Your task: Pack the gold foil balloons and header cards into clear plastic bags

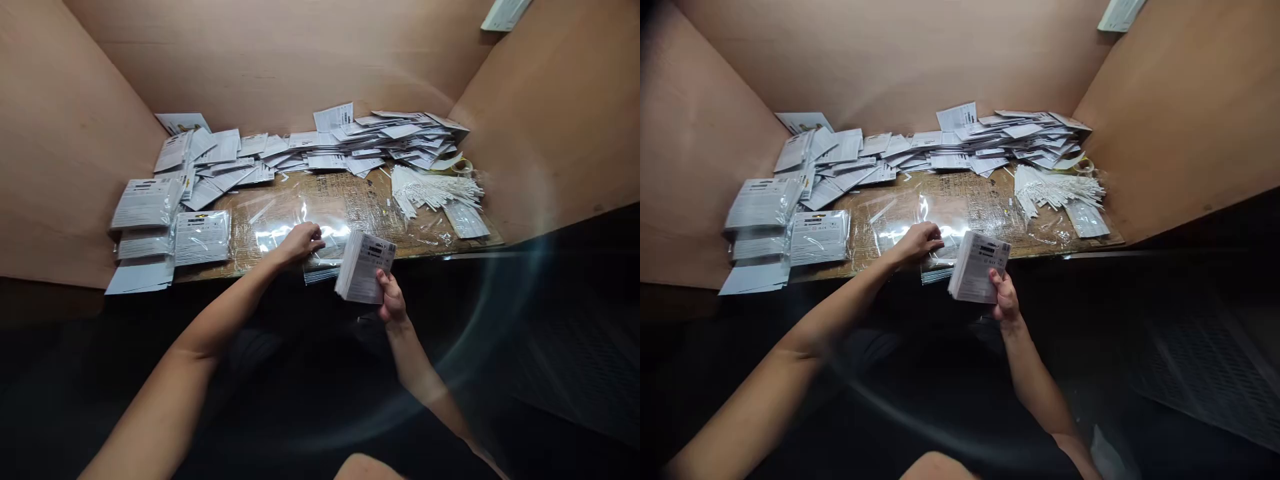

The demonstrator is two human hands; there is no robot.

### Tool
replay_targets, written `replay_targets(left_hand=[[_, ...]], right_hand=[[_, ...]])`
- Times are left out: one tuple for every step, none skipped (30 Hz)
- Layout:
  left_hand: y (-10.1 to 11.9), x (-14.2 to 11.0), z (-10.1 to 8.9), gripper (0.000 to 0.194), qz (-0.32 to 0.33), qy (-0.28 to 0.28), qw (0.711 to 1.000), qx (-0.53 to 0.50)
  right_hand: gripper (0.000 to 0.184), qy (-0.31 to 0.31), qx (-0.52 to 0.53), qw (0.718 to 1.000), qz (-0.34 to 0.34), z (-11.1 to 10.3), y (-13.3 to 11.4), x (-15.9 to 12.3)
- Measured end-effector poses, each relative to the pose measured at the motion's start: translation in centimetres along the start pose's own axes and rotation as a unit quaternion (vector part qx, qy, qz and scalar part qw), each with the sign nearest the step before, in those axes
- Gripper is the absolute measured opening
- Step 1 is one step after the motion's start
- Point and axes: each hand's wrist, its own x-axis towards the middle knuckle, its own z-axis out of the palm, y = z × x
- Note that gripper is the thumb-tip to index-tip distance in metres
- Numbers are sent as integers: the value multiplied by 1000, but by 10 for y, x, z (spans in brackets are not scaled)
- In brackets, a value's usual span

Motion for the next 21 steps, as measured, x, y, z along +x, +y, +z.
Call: replay_targets(left_hand=[[5, 6, 6, 18, 9, -11, 1000, -9], [10, 12, 10, 20, 15, -13, 1000, -14], [13, 16, 12, 22, 21, -7, 1000, -12], [15, 19, 13, 25, 24, 7, 1000, -2], [15, 21, 13, 27, 25, 22, 999, 15], [15, 21, 11, 29, 23, 29, 999, 37], [14, 21, 8, 30, 21, 25, 998, 58], [12, 20, 5, 30, 16, 10, 997, 75], [10, 20, 2, 29, 12, -10, 996, 86], [8, 19, -1, 28, 10, -28, 995, 92], [7, 19, -3, 26, 10, -41, 995, 92], [6, 19, -5, 23, 10, -47, 995, 89], [5, 20, -5, 19, 9, -49, 995, 85], [5, 22, -5, 16, 7, -50, 995, 81], [5, 24, -4, 14, 10, -51, 995, 80], [5, 27, -3, 14, 18, -52, 995, 84], [6, 30, -2, 16, 31, -54, 994, 92], [8, 34, -2, 20, 49, -58, 992, 103], [10, 37, -2, 23, 66, -67, 989, 111], [12, 41, -2, 26, 81, -81, 987, 116], [15, 45, -2, 27, 90, -100, 984, 117]], right_hand=[[56, 11, 11, 1000, 1, -2, -1, 1], [57, 22, 20, 1000, -1, -4, -1, 2], [57, 31, 27, 999, -3, -6, -1, 3], [57, 40, 32, 999, -4, -9, -1, 4], [56, 48, 36, 998, -4, -12, -1, 4], [56, 55, 41, 998, -3, -15, -1, 3], [55, 62, 45, 997, -2, -17, 0, 2], [55, 69, 49, 996, -1, -19, 1, 2], [55, 76, 52, 996, 1, -21, 1, 0], [55, 82, 54, 995, 3, -22, 2, -1], [55, 87, 55, 995, 5, -23, 2, -2], [56, 90, 56, 994, 6, -24, 2, -4], [56, 88, 55, 995, 7, -25, 1, -5], [56, 80, 52, 995, 7, -25, 0, -7], [56, 67, 46, 997, 7, -25, -1, -9], [56, 52, 39, 998, 7, -26, -2, -11], [55, 36, 32, 999, 9, -26, -3, -13], [55, 21, 25, 999, 13, -27, -5, -15], [54, 9, 19, 1000, 19, -28, -6, -16], [53, -3, 13, 1000, 28, -28, -7, -18], [52, -17, 7, 999, 38, -29, -8, -20]])
